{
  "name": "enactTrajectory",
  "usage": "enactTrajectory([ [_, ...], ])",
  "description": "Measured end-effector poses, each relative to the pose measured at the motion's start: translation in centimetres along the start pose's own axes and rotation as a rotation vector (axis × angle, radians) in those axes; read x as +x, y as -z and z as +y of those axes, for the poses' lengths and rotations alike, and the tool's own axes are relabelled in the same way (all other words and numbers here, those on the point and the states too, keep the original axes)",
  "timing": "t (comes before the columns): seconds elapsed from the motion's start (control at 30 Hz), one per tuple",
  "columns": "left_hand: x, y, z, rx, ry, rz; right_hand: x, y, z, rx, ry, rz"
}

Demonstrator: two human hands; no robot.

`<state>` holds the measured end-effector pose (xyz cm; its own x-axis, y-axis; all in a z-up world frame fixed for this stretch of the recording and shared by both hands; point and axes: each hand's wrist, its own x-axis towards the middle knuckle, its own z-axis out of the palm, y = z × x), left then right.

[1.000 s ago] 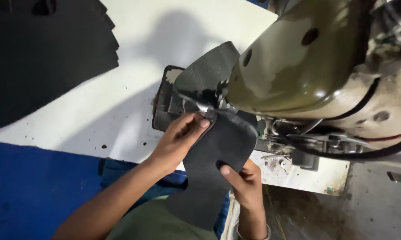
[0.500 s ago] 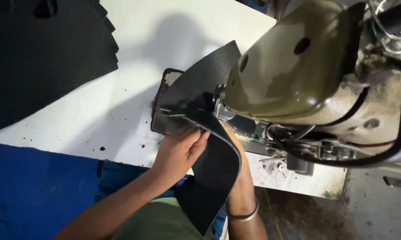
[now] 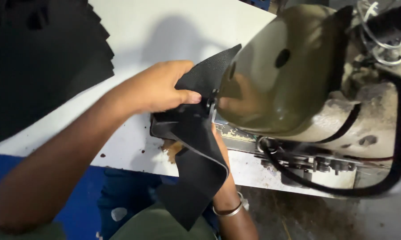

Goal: Stitching black shoe upper components together using an industrial sewing machine.

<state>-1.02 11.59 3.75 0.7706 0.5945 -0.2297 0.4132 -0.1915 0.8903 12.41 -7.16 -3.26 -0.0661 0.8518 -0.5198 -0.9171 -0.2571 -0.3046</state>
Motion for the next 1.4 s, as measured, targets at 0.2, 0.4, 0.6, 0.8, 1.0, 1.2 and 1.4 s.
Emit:
enactTrajectory([
  [0.2, -0.2, -0.9, 3.3, 0.143, -0.002, 0.202, 0.2, 2.0, 0.1, 0.081, -0.025, 0.037],
  [0.4, 2.1, -1.7, 3.4, 0.245, -0.086, 0.249, -0.6, 1.6, 0.0, 0.205, -0.026, 0.012],
  [0.6, 6.0, -1.9, 1.6, 0.479, -0.396, 0.306, -0.3, 3.4, -0.4, 0.102, 0.005, 0.2],
  [0.8, 11.8, -2.4, -1.3, 0.486, -0.584, 0.145, 0.0, 5.5, 0.3, -0.042, 0.053, 0.153],
  [1.0, 12.3, -1.5, 1.3, 0.401, -0.677, 0.252, 0.2, 1.9, 0.3, -0.288, 0.219, 0.044],
  [1.2, -3.1, -5.3, 2.9, 0.245, -0.465, 0.933, 0.5, 3.8, 0.9, -0.449, 0.339, 0.169],
  [1.4, -7.7, -9.7, 1.0, 0.254, -0.09, 0.729, -0.6, 2.7, -0.1, -0.477, 0.338, 0.101],
])
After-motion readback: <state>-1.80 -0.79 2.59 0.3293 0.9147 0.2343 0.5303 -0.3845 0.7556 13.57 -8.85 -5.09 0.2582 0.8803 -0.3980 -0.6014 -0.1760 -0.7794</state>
